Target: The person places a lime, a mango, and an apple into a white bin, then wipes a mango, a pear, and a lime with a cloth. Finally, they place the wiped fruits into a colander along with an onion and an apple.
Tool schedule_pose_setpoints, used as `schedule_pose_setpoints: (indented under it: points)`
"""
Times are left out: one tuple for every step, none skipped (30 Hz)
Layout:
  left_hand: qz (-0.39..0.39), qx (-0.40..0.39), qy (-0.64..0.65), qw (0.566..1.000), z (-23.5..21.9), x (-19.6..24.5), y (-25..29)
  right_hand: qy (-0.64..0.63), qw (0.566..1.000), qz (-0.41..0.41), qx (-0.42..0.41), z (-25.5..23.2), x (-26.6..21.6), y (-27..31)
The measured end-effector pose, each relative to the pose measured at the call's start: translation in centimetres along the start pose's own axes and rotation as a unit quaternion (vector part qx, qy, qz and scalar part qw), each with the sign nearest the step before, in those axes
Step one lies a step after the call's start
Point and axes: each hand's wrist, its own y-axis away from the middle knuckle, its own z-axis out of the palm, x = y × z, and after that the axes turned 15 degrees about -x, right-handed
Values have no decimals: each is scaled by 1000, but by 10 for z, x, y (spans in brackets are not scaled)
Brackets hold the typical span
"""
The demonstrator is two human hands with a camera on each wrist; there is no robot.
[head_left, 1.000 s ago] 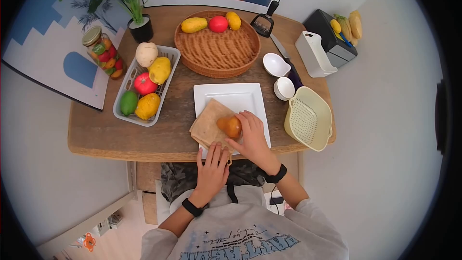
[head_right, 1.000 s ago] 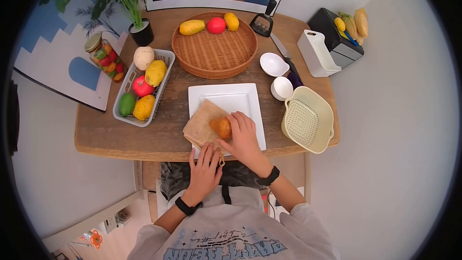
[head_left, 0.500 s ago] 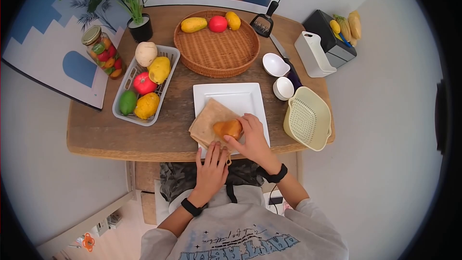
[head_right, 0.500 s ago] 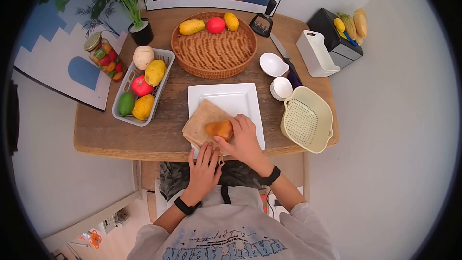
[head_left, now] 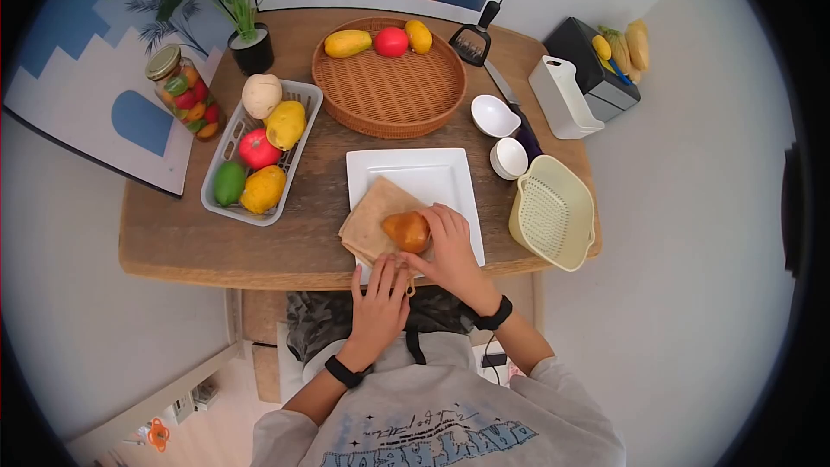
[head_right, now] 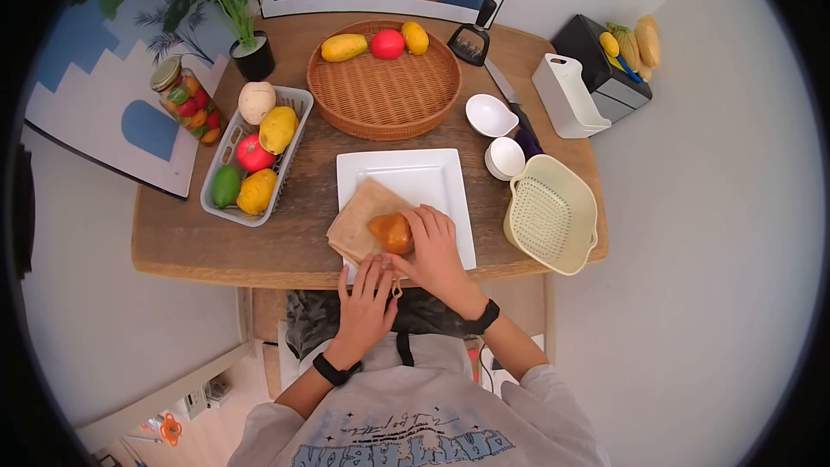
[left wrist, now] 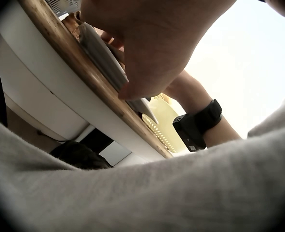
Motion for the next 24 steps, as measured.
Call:
schedule_pose_setpoints:
  points:
    - [0,1,-1,1000,0,0,0,-7,1000,6,-6,0,1,1]
    - [0,3,-2,1000,1,-1,0,-14,1000,13,-12,-1,0,1]
    - [2,2,-5,1000,2,-2,1,-22,999,18,-19,-1,-1,1]
    - [4,0,-8,1000,5,-3,1,-41,999,16,-26,-2,-2,0]
    - [7,-1,-11,1000,6,-4,1,-60,998,15,-32,-3,-3,0]
    - [7,-1,-10,1000,6,-4,2,-78,996,13,-38,-3,-3,0]
    - [7,-1,-9,1000,5,-4,1,-58,998,16,-27,-2,-2,1]
    - [6,0,-8,1000,5,-4,1,-38,999,18,-16,-1,0,1]
    - [7,-2,-6,1000,4,-3,1,-19,1000,20,-5,1,3,1]
    - [6,-4,-4,1000,3,-3,1,-39,999,34,0,4,5,1]
    - [6,-6,-3,1000,2,-3,1,-60,997,47,4,8,8,0]
    - [6,-6,-2,1000,2,-3,1,-81,995,61,8,9,9,-1]
    - [6,-6,-1,1000,1,-3,1,-84,995,54,26,10,8,-1]
    - [7,-5,0,1000,1,-3,1,-86,994,47,44,11,5,0]
    - [4,-5,-1,1000,0,-2,1,-90,993,40,61,11,3,0]
    - [2,-4,-1,1000,-1,-2,1,-66,996,27,60,12,4,0]
    - [0,-4,-3,1000,-1,-1,1,-42,997,15,59,14,5,1]
    - [0,-2,-3,1000,-1,-1,1,-19,998,2,59,12,3,0]
    - [1,-1,-4,1000,-1,-2,1,-14,999,-1,52,10,-1,1]
    - [2,0,-4,1000,-1,-2,1,-8,999,-3,45,6,-7,2]
    - [4,-2,-6,1000,1,-2,1,-2,999,-6,39,4,-12,3]
    - [6,-4,-7,1000,4,-4,1,3,999,-4,35,4,-13,4]
    - [8,-5,-9,1000,6,-4,1,8,999,-1,32,6,-13,5]
    - [8,-4,-9,1000,5,-4,1,13,1000,1,28,7,-12,5]
